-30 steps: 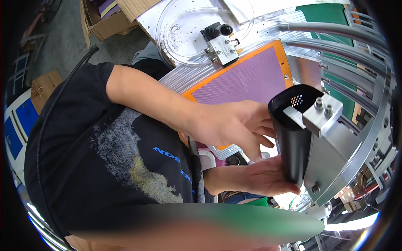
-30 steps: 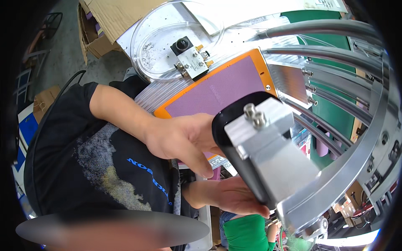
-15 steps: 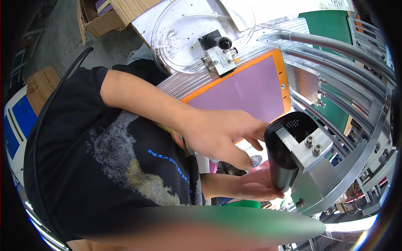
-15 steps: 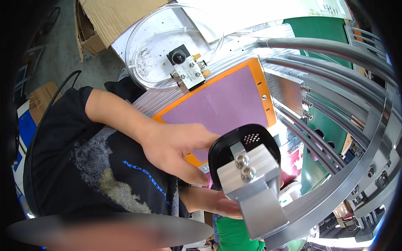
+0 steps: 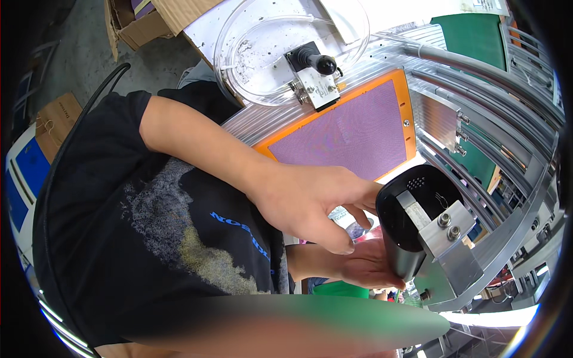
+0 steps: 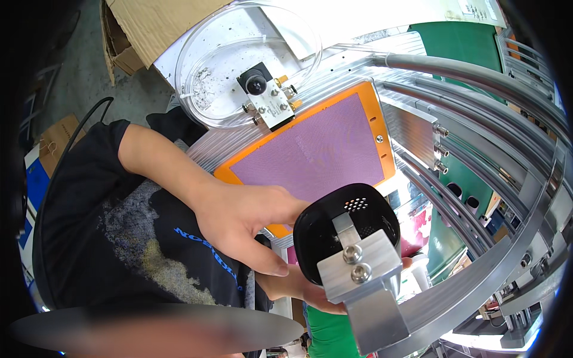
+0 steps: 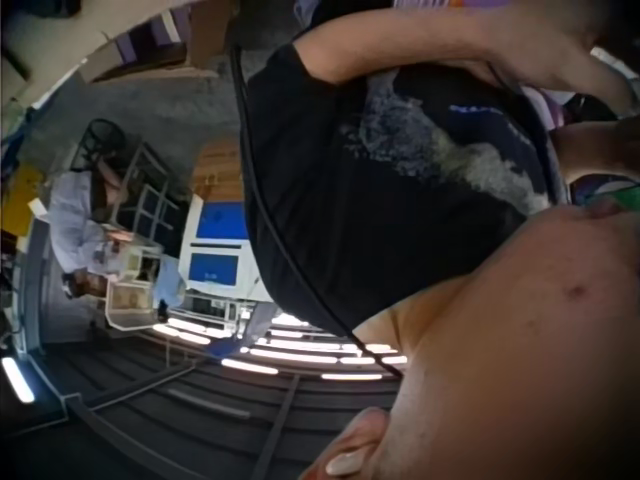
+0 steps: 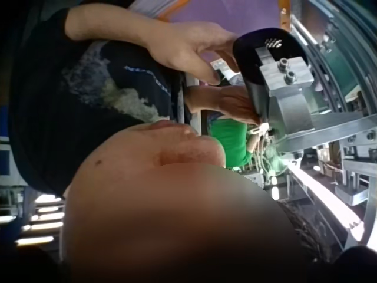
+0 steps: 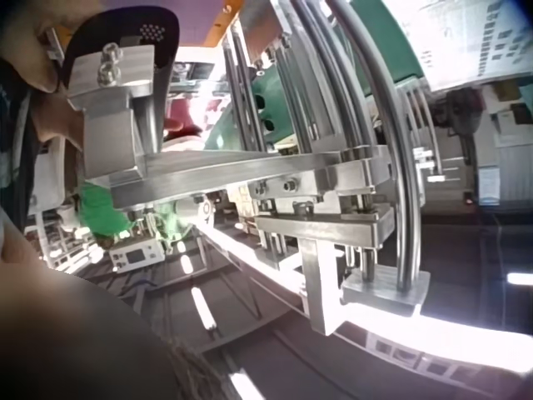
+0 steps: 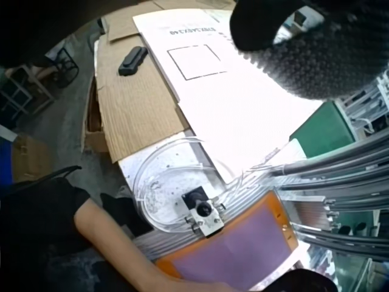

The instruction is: Applying purple fabric covers to portable speakers using a specialized assembly machine.

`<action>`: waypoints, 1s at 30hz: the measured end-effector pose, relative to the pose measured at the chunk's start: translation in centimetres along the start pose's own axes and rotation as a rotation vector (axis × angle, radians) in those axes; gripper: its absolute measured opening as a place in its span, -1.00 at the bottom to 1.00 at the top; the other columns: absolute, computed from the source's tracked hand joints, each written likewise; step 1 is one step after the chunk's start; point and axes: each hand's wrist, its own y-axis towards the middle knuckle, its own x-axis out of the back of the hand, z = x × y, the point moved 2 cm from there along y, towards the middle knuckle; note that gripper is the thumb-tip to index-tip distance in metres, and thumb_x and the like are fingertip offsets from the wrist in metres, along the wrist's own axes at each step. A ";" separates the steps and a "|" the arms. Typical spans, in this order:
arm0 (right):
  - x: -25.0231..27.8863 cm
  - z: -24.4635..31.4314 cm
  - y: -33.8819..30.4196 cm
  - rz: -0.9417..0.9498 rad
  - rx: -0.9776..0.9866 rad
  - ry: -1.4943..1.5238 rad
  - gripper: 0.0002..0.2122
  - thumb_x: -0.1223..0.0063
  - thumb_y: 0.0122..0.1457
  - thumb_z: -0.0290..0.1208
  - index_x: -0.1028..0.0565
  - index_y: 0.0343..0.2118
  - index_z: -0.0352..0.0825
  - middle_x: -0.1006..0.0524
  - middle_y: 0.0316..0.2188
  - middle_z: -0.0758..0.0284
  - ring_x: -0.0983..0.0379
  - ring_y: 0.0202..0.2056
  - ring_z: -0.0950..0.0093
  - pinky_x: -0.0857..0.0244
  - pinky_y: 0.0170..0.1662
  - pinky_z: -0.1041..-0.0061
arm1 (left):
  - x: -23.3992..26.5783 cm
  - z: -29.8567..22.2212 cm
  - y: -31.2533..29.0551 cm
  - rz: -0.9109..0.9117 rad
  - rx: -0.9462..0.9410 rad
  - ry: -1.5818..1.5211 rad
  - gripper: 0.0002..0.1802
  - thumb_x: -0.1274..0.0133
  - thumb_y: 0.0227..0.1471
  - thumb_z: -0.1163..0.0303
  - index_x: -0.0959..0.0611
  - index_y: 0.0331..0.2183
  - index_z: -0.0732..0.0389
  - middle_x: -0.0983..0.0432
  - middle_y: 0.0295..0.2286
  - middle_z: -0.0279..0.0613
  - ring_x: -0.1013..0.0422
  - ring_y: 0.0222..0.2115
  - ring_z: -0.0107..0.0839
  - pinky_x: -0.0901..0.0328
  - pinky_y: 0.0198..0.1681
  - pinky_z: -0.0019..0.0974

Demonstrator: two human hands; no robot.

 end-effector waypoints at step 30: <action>-3.1 -4.6 -1.1 0.288 -0.419 0.429 -0.65 0.37 0.33 -0.26 -0.43 -0.37 -0.43 -0.39 -0.53 0.40 -0.26 -0.51 0.66 -0.14 -0.43 0.65 | 1.7 -2.1 -1.6 -0.296 0.019 -0.129 -0.60 0.05 -0.23 0.77 -0.55 -0.22 0.43 -0.45 -0.14 -0.01 -0.35 -0.07 -0.22 -0.21 0.02 -0.20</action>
